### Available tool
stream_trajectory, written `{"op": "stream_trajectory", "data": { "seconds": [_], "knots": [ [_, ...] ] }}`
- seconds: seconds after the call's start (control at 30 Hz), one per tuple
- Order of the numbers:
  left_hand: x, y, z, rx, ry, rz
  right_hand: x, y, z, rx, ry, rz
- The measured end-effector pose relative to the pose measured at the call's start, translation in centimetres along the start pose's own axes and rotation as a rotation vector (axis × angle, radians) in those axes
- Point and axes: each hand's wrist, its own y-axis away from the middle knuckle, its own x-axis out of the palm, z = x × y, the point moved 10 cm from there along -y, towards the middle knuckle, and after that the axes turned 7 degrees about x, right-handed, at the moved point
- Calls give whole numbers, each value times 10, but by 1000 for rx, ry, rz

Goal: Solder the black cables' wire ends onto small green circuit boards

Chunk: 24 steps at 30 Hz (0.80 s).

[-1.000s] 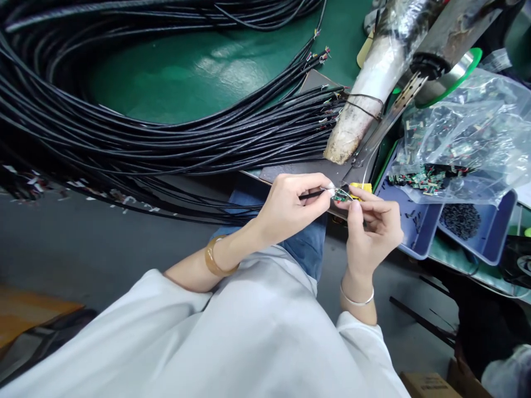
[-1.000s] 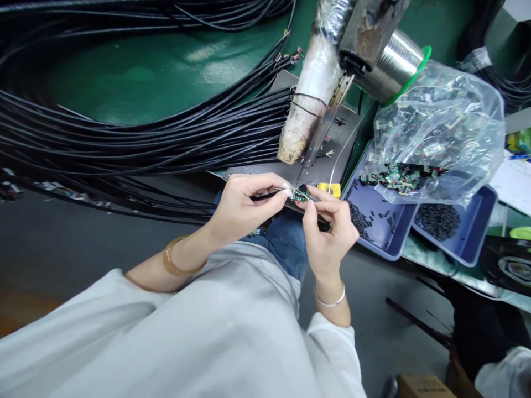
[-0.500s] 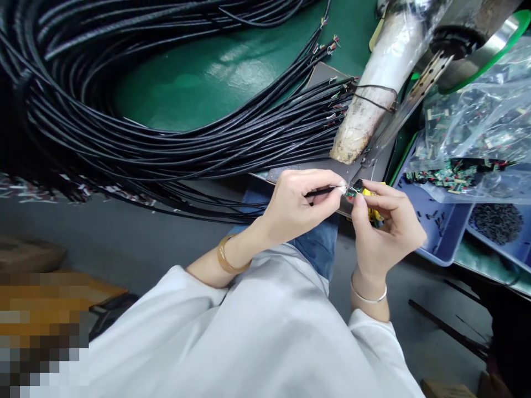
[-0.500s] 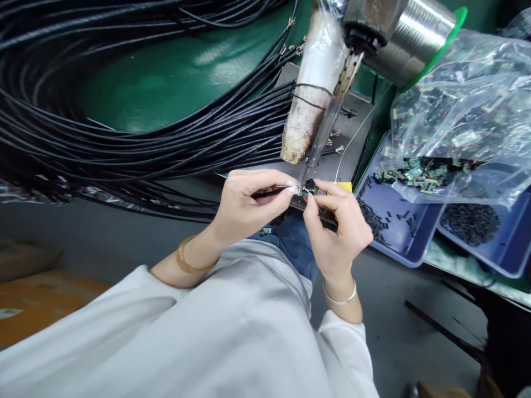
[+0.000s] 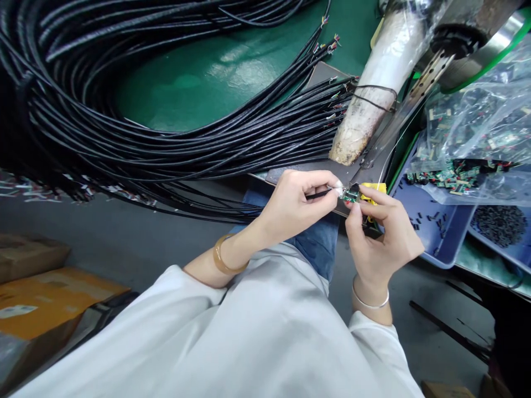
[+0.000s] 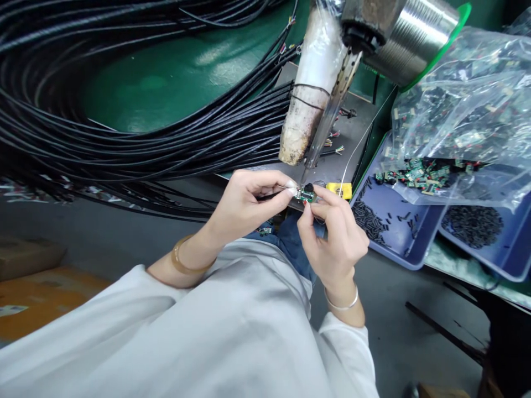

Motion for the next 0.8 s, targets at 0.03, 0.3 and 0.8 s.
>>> {"op": "stream_trajectory", "data": {
  "seconds": [0.03,0.3,0.8],
  "knots": [
    [0,0,1,-5,3,-1,1,0,-1,10,-4,8],
    [0,-4,-8,-9,118,7,-4,-2,-2,79,-100,16],
    [11,-3,10,-184,270,133,-4,0,1,52,-90,42]
  ]
}}
